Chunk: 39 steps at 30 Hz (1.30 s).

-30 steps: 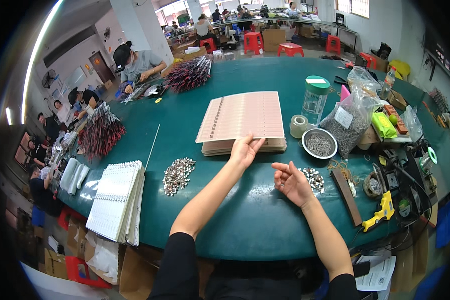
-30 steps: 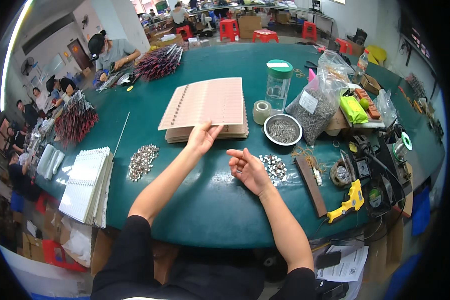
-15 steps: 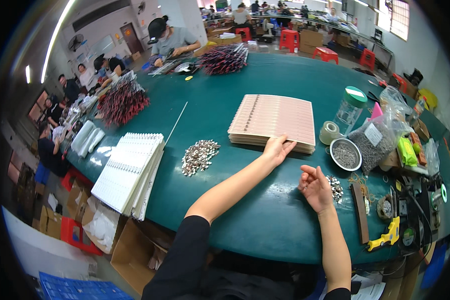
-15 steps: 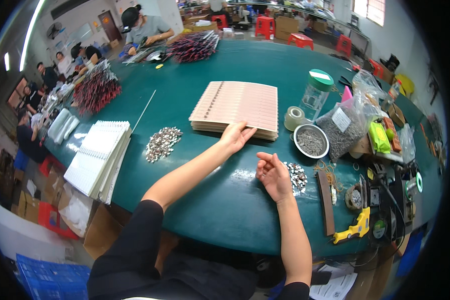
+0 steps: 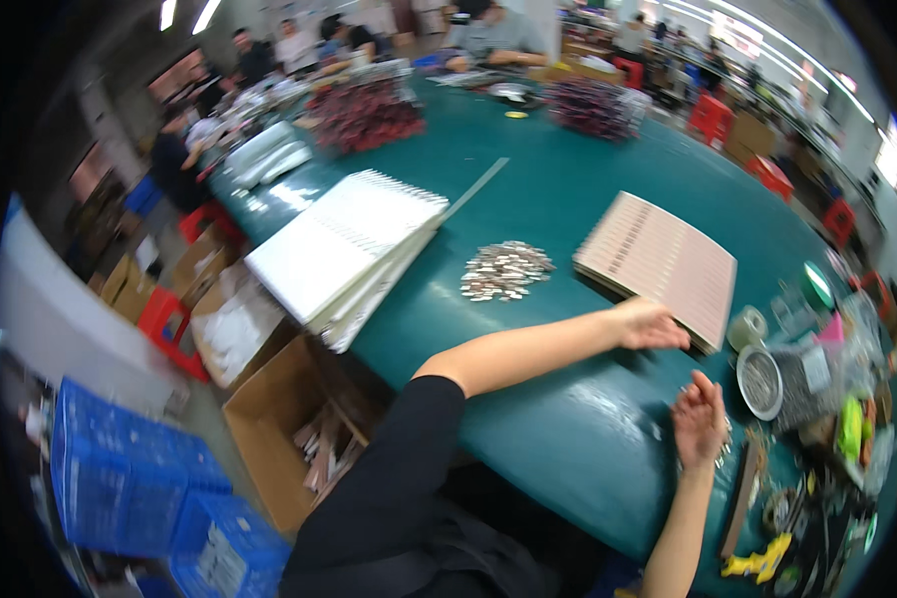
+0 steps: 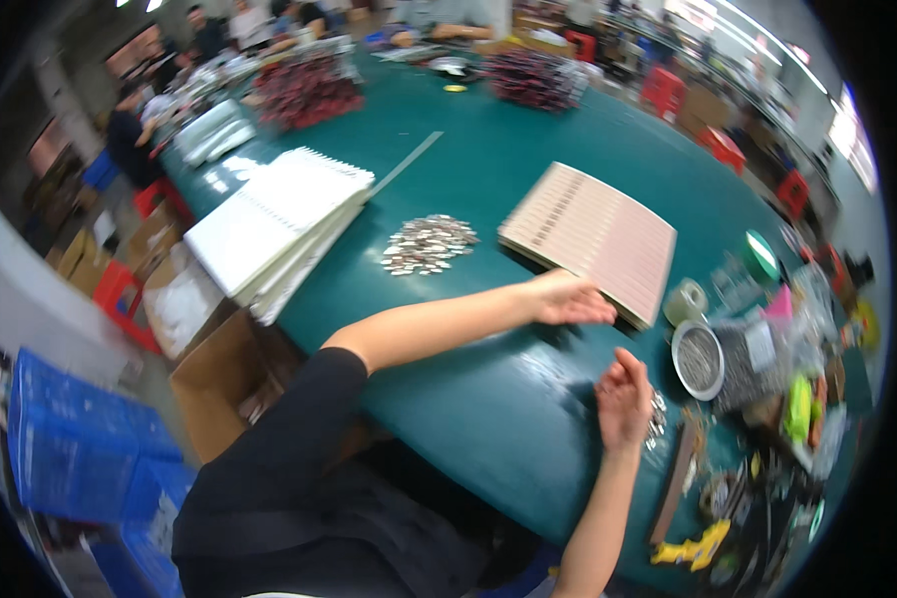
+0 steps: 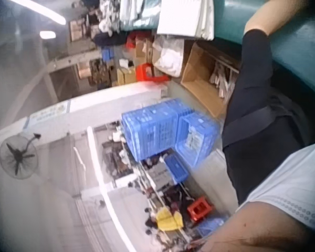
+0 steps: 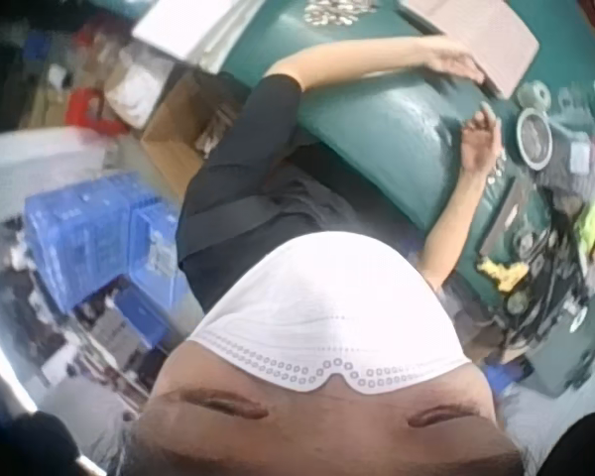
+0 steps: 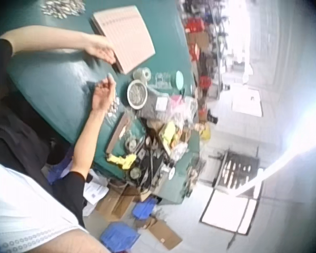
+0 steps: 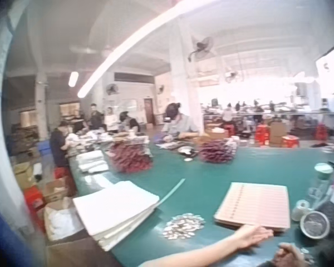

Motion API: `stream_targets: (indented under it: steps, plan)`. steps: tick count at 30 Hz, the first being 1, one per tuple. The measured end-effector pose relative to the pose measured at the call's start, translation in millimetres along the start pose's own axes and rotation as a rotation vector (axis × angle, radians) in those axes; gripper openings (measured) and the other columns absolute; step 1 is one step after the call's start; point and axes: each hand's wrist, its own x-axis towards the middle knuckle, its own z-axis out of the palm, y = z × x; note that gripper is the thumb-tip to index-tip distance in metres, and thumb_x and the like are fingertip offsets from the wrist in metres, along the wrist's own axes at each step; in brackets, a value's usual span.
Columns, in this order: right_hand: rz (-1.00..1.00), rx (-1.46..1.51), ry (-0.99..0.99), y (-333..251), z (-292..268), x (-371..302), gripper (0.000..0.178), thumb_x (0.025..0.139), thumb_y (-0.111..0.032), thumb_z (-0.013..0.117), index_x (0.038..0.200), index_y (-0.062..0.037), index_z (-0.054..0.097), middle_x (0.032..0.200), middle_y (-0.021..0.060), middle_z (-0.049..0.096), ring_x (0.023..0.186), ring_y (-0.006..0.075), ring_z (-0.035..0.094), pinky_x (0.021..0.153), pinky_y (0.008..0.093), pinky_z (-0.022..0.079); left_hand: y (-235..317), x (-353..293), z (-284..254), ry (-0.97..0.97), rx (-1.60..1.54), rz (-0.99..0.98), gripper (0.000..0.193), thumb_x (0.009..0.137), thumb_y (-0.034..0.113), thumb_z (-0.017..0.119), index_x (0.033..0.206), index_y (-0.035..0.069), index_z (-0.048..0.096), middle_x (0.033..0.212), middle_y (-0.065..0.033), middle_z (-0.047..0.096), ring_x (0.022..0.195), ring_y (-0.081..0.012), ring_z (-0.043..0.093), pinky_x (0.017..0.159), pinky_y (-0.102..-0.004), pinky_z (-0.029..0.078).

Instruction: The person attaches small metal components into the strips on circuit boards by hand and places the finished boards onto a stack on the table.

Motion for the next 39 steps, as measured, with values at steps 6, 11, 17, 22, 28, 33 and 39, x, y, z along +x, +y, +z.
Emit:
stream_targets:
  steps: [6,11,17,22,28,33,39]
  plan:
    - [-0.001,0.024,-0.093,0.3,-8.2,-0.8,0.039,0.105,-0.032,0.047,0.126,-0.0017,0.058,0.090,0.0015,0.057,0.078,0.0126,0.049,0.072,0.0282,0.043,69.1,-175.8,-20.6,0.192,1.636,0.378,0.032,0.090,0.030,0.066,0.108,0.004,0.068,0.105,-0.0156,0.071,0.092,-0.0303,0.071,0.073,-0.0376,0.058]
    - [0.016,0.048,-0.119,4.8,1.8,3.0,0.036,0.105,-0.030,0.048,0.126,-0.0023,0.058,0.090,0.0012,0.055,0.078,0.0121,0.049,0.070,0.0273,0.044,123.8,-312.5,-125.9,1.483,2.432,-0.104,0.104,0.067,0.064,0.078,0.147,0.010,0.039,0.113,-0.0292,0.063,0.118,-0.0425,0.058,0.095,-0.0489,0.050]
    - [0.059,0.033,-0.124,10.6,-16.7,7.6,0.033,0.105,-0.026,0.047,0.124,-0.0022,0.057,0.088,0.0005,0.052,0.073,0.0106,0.046,0.067,0.0258,0.042,142.7,-363.7,-160.8,0.859,2.155,-0.501,0.109,0.070,0.059,0.078,0.149,0.001,0.031,0.107,-0.0256,0.067,0.099,-0.0381,0.067,0.087,-0.0447,0.053]
    - [0.058,-0.021,-0.057,16.6,-21.5,0.8,0.032,0.105,-0.024,0.047,0.126,-0.0024,0.057,0.090,0.0008,0.054,0.074,0.0104,0.047,0.066,0.0260,0.042,155.3,-398.3,-139.6,0.806,2.186,-0.443,0.078,0.078,0.048,0.074,0.134,0.000,0.048,0.103,-0.0240,0.069,0.101,-0.0381,0.067,0.085,-0.0462,0.054]
    - [-0.017,-0.062,-0.054,1.4,-9.8,-10.2,0.033,0.102,-0.021,0.052,0.127,0.0002,0.056,0.092,0.0004,0.055,0.076,0.0089,0.049,0.066,0.0237,0.043,213.3,-436.0,-61.9,1.453,2.323,0.032,0.028,0.084,0.013,0.059,0.110,0.004,0.064,0.101,-0.0239,0.069,0.095,-0.0379,0.069,0.080,-0.0507,0.056]
    - [-0.056,-0.675,0.080,-21.5,41.9,6.5,0.025,0.096,-0.017,0.061,0.113,0.0014,0.065,0.082,0.0011,0.060,0.070,0.0077,0.052,0.063,0.0214,0.040,191.6,-465.8,33.6,1.483,2.182,0.979,0.029,0.090,0.017,0.064,0.119,0.011,0.063,0.087,-0.0118,0.068,0.075,-0.0170,0.063,0.073,-0.0333,0.050]
    - [-0.264,-1.507,0.403,-64.7,4.7,-26.8,0.017,0.091,-0.007,0.062,0.106,-0.0031,0.068,0.086,0.0097,0.069,0.075,0.0161,0.065,0.069,0.0310,0.052,172.0,-350.0,48.3,0.601,1.543,0.931,0.018,0.096,0.021,0.059,0.094,0.003,0.062,0.074,0.0075,0.048,0.069,-0.0013,0.042,0.060,-0.0178,0.029]
